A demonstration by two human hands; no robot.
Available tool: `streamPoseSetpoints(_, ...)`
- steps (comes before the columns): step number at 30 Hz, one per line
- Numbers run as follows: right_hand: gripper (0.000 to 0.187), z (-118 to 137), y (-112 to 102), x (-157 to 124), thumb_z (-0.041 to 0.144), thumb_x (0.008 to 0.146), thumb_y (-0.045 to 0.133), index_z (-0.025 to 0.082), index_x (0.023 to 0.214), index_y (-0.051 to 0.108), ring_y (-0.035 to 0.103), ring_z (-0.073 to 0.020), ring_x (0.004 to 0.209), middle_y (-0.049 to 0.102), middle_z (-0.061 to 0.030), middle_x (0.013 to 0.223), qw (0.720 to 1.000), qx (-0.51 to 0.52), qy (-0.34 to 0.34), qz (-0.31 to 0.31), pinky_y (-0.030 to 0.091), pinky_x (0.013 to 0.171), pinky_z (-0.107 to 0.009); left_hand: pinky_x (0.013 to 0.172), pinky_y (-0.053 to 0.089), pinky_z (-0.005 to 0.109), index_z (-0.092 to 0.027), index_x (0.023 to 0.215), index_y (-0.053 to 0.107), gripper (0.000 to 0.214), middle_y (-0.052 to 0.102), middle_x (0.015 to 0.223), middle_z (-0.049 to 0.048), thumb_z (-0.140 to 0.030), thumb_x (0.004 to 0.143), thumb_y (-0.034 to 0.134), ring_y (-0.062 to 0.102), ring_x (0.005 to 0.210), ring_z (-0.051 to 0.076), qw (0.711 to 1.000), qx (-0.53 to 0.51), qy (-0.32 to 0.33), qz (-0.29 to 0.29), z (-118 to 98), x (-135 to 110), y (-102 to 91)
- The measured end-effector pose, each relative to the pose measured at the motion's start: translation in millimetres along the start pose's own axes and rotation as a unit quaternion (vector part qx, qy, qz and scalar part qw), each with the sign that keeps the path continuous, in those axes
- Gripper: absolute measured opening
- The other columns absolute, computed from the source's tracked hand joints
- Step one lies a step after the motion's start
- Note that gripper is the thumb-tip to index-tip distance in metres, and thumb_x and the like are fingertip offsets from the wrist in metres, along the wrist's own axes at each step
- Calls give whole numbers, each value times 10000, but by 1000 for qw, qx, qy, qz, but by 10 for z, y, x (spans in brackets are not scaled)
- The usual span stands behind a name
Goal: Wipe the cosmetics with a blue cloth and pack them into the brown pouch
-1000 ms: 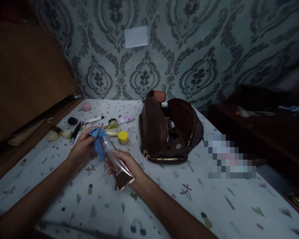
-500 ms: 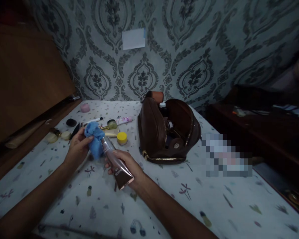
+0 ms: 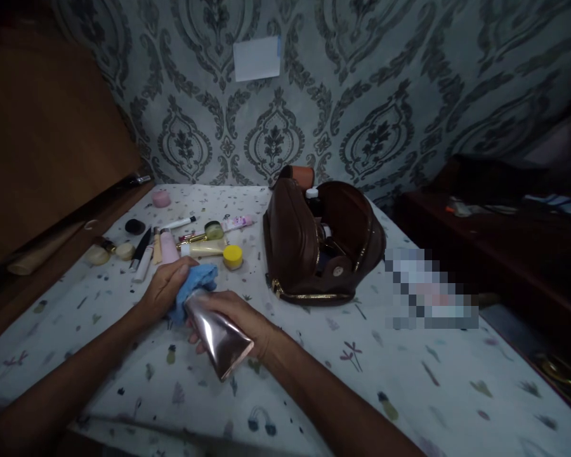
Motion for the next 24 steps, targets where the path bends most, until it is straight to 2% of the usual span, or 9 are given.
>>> streamPoseSetpoints(3,442,24,-71,-27,403,704,819,146,1004,623,665,-165,581,692,-29,769,998,-19,11,-56,576,516,-289,663,424,268,-174,809,583,423,566,723,4,-467,997,342,540,690,161,999,-11,-33,-18,35,9,-22)
streamPoseSetpoints(6,460,49,-152,-43,358,665,863,156,1000,620,658,-140,601,676,-6,793,995,-31,6,-96,582,553,-270,679,413,265,-172,789,575,420,556,721,-3,-475,988,360,520,697,156,998,-8,-51,-25,71,19,-33)
streamPoseSetpoints(10,418,-7,-151,-5,364,699,845,156,968,601,674,-143,632,673,-8,782,998,-19,9,-57,585,595,-265,632,398,253,-174,746,555,443,528,683,-18,-534,954,402,487,659,144,995,-60,-79,-7,161,17,-17)
streamPoseSetpoints(14,392,-90,-86,48,469,778,753,159,955,589,674,-164,595,674,-19,699,1000,-8,16,11,574,563,-283,591,381,246,-170,728,567,479,511,661,-22,-602,901,453,457,623,136,990,-112,-79,-26,185,17,-42)
streamPoseSetpoints(16,421,-109,-77,55,529,814,692,150,969,596,667,-160,582,667,-25,662,999,-26,22,17,553,549,-261,572,370,243,-169,717,567,482,494,642,-24,-612,884,475,440,607,132,989,-120,-78,-41,184,21,-60)
streamPoseSetpoints(19,493,-57,-78,28,594,812,657,164,1044,593,654,-156,595,676,-37,732,995,-95,4,-2,506,502,-234,558,353,238,-173,691,534,453,460,627,-29,-582,883,501,415,599,126,986,-114,-95,-74,226,26,-104)
streamPoseSetpoints(21,533,27,-79,-3,578,794,686,209,1158,564,619,-142,610,652,-14,792,982,-186,-32,-26,448,470,-212,553,340,236,-178,690,507,426,441,629,-32,-551,897,498,400,598,122,983,-112,-113,-95,280,28,-137)
streamPoseSetpoints(24,504,182,-80,-46,449,760,764,238,1170,562,531,-119,662,578,27,796,929,-344,-113,-77,398,537,-210,568,339,235,-186,699,483,389,432,646,-34,-511,913,487,397,613,123,982,-102,-115,-110,330,40,-173)
Point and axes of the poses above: each hand's wrist, its own x-axis towards the middle knuckle, its own y-axis out of the palm, z = x × y, the point moved 7 cm from there along x, towards the middle knuckle
